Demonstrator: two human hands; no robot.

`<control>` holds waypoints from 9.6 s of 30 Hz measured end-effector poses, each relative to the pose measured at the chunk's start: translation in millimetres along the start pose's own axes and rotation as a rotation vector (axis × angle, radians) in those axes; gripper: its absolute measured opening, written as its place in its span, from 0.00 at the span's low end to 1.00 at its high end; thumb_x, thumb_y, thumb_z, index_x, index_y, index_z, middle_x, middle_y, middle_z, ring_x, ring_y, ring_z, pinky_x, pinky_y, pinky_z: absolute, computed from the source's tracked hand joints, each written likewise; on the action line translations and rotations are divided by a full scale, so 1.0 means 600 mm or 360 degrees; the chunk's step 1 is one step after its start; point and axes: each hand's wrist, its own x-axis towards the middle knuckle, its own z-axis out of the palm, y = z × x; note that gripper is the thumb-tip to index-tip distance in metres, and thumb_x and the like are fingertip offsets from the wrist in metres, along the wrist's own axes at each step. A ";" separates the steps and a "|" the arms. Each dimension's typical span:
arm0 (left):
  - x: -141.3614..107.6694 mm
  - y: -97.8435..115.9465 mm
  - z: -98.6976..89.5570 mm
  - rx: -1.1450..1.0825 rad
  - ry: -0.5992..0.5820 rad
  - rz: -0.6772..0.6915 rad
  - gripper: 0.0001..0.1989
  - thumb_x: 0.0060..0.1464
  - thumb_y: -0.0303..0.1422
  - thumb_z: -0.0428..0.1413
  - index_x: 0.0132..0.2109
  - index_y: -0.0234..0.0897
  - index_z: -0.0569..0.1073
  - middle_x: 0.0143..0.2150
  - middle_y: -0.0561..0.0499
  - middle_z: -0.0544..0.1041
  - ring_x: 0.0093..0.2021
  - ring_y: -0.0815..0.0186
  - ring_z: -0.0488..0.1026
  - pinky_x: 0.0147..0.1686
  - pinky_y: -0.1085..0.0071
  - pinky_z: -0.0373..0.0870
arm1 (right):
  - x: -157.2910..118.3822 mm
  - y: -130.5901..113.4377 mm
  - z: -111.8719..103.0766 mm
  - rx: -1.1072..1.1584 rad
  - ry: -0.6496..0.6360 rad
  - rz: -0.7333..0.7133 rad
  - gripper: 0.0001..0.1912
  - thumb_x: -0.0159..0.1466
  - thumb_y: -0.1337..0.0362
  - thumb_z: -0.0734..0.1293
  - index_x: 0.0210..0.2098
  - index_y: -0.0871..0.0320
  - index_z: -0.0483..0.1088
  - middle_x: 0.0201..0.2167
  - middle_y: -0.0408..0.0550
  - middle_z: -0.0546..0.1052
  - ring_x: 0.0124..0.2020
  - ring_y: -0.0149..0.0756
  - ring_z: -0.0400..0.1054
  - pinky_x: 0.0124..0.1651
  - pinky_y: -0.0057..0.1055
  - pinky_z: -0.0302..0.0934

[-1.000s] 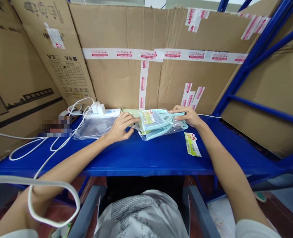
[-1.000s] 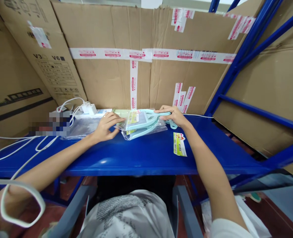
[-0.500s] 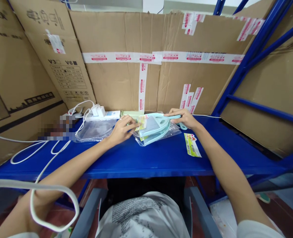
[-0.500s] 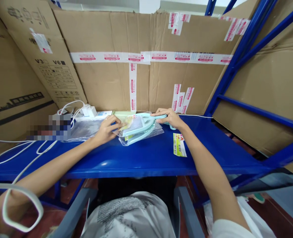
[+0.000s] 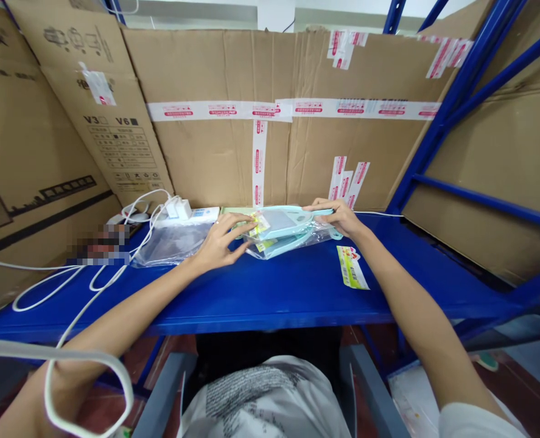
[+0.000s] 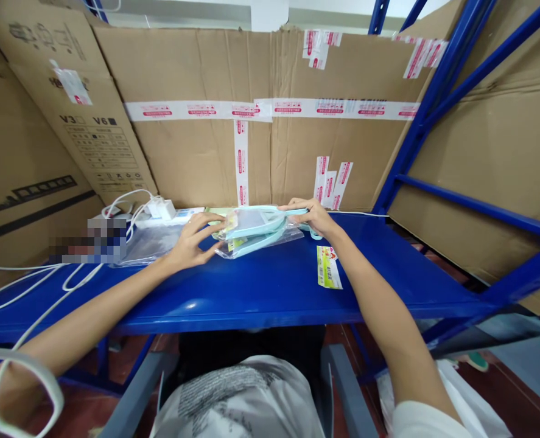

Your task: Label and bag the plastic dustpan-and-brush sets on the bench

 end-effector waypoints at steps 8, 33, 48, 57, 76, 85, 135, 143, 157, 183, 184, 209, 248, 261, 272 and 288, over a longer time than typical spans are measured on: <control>0.002 0.002 -0.008 -0.0076 -0.0093 0.0080 0.37 0.60 0.32 0.61 0.74 0.41 0.63 0.66 0.35 0.76 0.63 0.45 0.75 0.58 0.44 0.73 | 0.002 0.003 -0.003 0.0028 0.0020 -0.0015 0.20 0.47 0.60 0.83 0.41 0.50 0.88 0.35 0.47 0.73 0.36 0.37 0.66 0.34 0.31 0.57; 0.003 -0.009 -0.009 0.0205 0.0201 0.0256 0.13 0.68 0.22 0.56 0.54 0.39 0.78 0.41 0.47 0.87 0.43 0.61 0.84 0.41 0.63 0.74 | 0.004 0.014 0.011 0.0024 -0.0013 0.0036 0.20 0.47 0.58 0.84 0.41 0.53 0.88 0.34 0.47 0.73 0.34 0.35 0.66 0.33 0.31 0.58; -0.011 -0.088 -0.068 0.0761 0.0608 -0.0220 0.06 0.69 0.30 0.56 0.45 0.39 0.79 0.37 0.46 0.83 0.37 0.59 0.78 0.39 0.61 0.68 | -0.005 -0.009 -0.011 0.0026 -0.0087 0.0098 0.20 0.50 0.61 0.81 0.42 0.56 0.87 0.36 0.47 0.75 0.33 0.34 0.67 0.32 0.31 0.59; -0.008 -0.046 -0.034 0.0679 0.0243 0.0210 0.22 0.64 0.22 0.58 0.62 0.41 0.75 0.45 0.44 0.84 0.41 0.57 0.79 0.40 0.59 0.68 | 0.006 0.029 0.040 -0.0442 -0.0564 -0.0090 0.20 0.57 0.54 0.81 0.48 0.53 0.86 0.42 0.48 0.81 0.42 0.42 0.73 0.49 0.39 0.64; 0.004 0.028 -0.001 0.0392 0.0013 0.0424 0.09 0.61 0.20 0.55 0.39 0.40 0.70 0.65 0.38 0.78 0.67 0.51 0.75 0.57 0.49 0.77 | -0.029 -0.029 0.126 -0.0126 -0.0470 -0.0202 0.22 0.69 0.52 0.74 0.58 0.53 0.77 0.48 0.52 0.81 0.43 0.40 0.79 0.46 0.39 0.75; 0.006 0.041 0.014 0.0575 -0.0195 0.0341 0.08 0.63 0.22 0.52 0.39 0.39 0.71 0.59 0.39 0.81 0.56 0.54 0.80 0.64 0.41 0.72 | -0.049 -0.006 0.201 -0.0143 -0.0267 0.0018 0.24 0.63 0.56 0.77 0.57 0.56 0.79 0.33 0.47 0.81 0.29 0.39 0.79 0.29 0.34 0.75; -0.013 -0.024 0.027 -0.1128 -0.0175 -0.1297 0.21 0.55 0.45 0.70 0.50 0.34 0.88 0.34 0.45 0.86 0.24 0.66 0.75 0.27 0.68 0.75 | -0.034 0.009 0.158 -0.1841 -0.0236 -0.1020 0.12 0.70 0.58 0.72 0.49 0.58 0.76 0.58 0.61 0.76 0.60 0.56 0.66 0.58 0.50 0.64; -0.004 -0.007 0.023 -0.1294 -0.0211 -0.1409 0.22 0.53 0.44 0.72 0.49 0.33 0.87 0.30 0.47 0.84 0.25 0.68 0.74 0.28 0.72 0.74 | -0.041 0.011 0.184 -0.2088 -0.0271 -0.1101 0.07 0.72 0.65 0.70 0.48 0.62 0.76 0.52 0.60 0.80 0.51 0.51 0.73 0.52 0.45 0.67; -0.012 -0.035 0.034 -0.1229 0.0021 -0.1505 0.23 0.56 0.50 0.68 0.41 0.31 0.81 0.34 0.46 0.80 0.27 0.67 0.77 0.24 0.73 0.74 | -0.214 -0.087 0.038 -0.2427 0.0287 0.0596 0.14 0.75 0.52 0.62 0.47 0.56 0.69 0.39 0.55 0.82 0.38 0.52 0.78 0.35 0.37 0.59; -0.012 -0.012 0.029 -0.0721 -0.0279 -0.1120 0.14 0.66 0.38 0.55 0.46 0.35 0.82 0.41 0.45 0.81 0.28 0.67 0.79 0.28 0.71 0.75 | -0.235 0.001 -0.061 -0.1943 -0.0143 0.1062 0.31 0.57 0.58 0.72 0.58 0.61 0.72 0.52 0.59 0.78 0.53 0.51 0.75 0.55 0.39 0.67; -0.012 -0.011 0.029 -0.0720 -0.0282 -0.1119 0.14 0.66 0.38 0.55 0.46 0.35 0.82 0.41 0.45 0.81 0.28 0.67 0.79 0.28 0.71 0.75 | -0.233 0.000 -0.061 -0.1924 -0.0137 0.1034 0.31 0.56 0.59 0.72 0.59 0.60 0.72 0.52 0.59 0.78 0.53 0.51 0.75 0.56 0.39 0.66; -0.003 0.001 0.019 -0.0576 -0.0340 -0.0949 0.12 0.65 0.33 0.54 0.44 0.37 0.83 0.39 0.46 0.81 0.36 0.63 0.78 0.35 0.69 0.72 | -0.245 0.021 -0.091 -0.1969 0.0062 0.1039 0.52 0.55 0.60 0.75 0.76 0.63 0.56 0.51 0.58 0.80 0.49 0.52 0.77 0.52 0.40 0.68; 0.001 0.011 0.006 -0.1955 -0.0137 -0.1248 0.61 0.43 0.70 0.66 0.77 0.51 0.56 0.62 0.35 0.78 0.59 0.45 0.79 0.57 0.49 0.76 | 0.008 -0.090 0.196 -0.1133 -0.0740 -0.0601 0.44 0.57 0.75 0.66 0.72 0.50 0.55 0.63 0.54 0.66 0.62 0.49 0.65 0.67 0.49 0.64; -0.023 -0.004 0.047 -0.1289 -0.0191 -0.0849 0.49 0.59 0.42 0.69 0.79 0.45 0.53 0.67 0.35 0.74 0.62 0.50 0.76 0.63 0.51 0.72 | 0.002 -0.008 0.192 -0.1348 -0.0607 -0.0414 0.44 0.63 0.75 0.66 0.75 0.47 0.52 0.58 0.54 0.66 0.58 0.50 0.69 0.63 0.50 0.67; -0.009 0.003 0.018 -0.0469 -0.0431 -0.0751 0.22 0.66 0.39 0.60 0.64 0.38 0.77 0.59 0.41 0.83 0.56 0.52 0.81 0.58 0.55 0.75 | -0.009 -0.027 0.129 -0.1673 -0.0538 -0.0231 0.22 0.69 0.62 0.70 0.61 0.55 0.76 0.45 0.50 0.84 0.41 0.42 0.76 0.44 0.35 0.64; -0.001 -0.007 0.005 -0.0535 -0.0430 -0.0666 0.15 0.69 0.34 0.55 0.56 0.38 0.83 0.47 0.45 0.85 0.41 0.62 0.80 0.39 0.68 0.74 | -0.007 -0.009 0.134 -0.1407 -0.0480 -0.0378 0.23 0.68 0.75 0.64 0.57 0.56 0.81 0.49 0.50 0.85 0.34 0.35 0.74 0.41 0.30 0.63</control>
